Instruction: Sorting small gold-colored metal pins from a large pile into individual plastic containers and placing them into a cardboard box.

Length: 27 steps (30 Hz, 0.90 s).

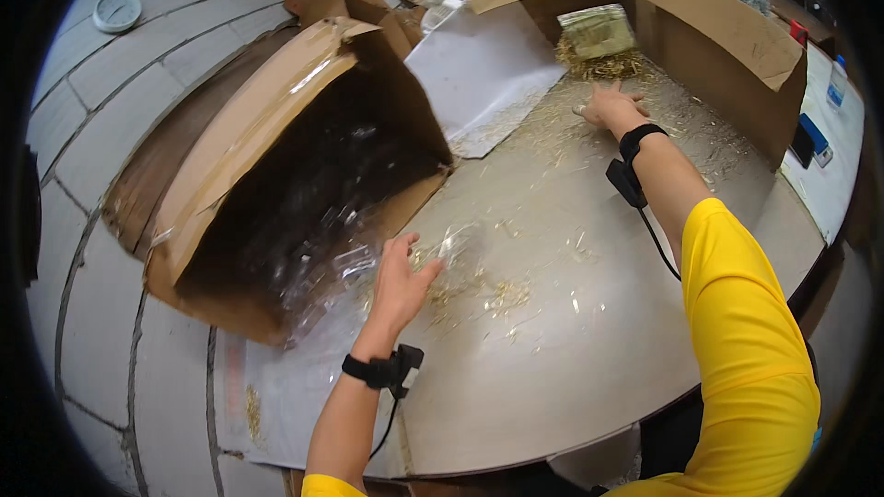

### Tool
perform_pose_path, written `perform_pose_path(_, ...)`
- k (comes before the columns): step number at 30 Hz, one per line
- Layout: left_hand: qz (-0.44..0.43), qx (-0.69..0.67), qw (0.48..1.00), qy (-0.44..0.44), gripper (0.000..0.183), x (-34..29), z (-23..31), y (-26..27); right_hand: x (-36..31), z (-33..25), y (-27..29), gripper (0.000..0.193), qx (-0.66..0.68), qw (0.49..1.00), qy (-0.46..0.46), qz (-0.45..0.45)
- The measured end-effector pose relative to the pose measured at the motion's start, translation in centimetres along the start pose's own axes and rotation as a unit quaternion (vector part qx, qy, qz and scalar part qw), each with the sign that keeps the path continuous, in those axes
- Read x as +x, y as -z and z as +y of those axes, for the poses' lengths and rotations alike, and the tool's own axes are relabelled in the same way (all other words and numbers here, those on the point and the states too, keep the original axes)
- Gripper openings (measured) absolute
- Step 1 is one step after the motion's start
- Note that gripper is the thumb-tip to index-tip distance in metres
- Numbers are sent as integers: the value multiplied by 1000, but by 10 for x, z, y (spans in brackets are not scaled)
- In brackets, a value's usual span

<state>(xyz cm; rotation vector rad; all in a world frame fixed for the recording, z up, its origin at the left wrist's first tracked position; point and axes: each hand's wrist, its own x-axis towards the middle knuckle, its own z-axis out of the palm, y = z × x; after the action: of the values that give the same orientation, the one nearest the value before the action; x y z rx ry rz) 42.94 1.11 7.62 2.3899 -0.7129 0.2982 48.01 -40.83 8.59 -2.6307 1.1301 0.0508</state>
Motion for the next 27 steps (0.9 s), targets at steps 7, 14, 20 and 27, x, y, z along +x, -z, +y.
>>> perform_pose_path(7, -41, 96, 992, 71, 17, 36, 3, -3, -76, -9, -19, 79, -113, 975, 165, -96)
perform_pose_path(14, 86, -319, 922, 203, 5, -23, 47, 32, -192, 62, -44, 71, -140, 907, 386, -94)
perform_pose_path(20, 97, -597, 748, 274, 20, -135, 95, 31, -292, 102, -58, 66, -121, 884, 442, -89)
perform_pose_path(27, 16, -695, 643, 321, 32, -304, 135, 19, -289, 136, -69, 63, 88, 912, 398, -44)
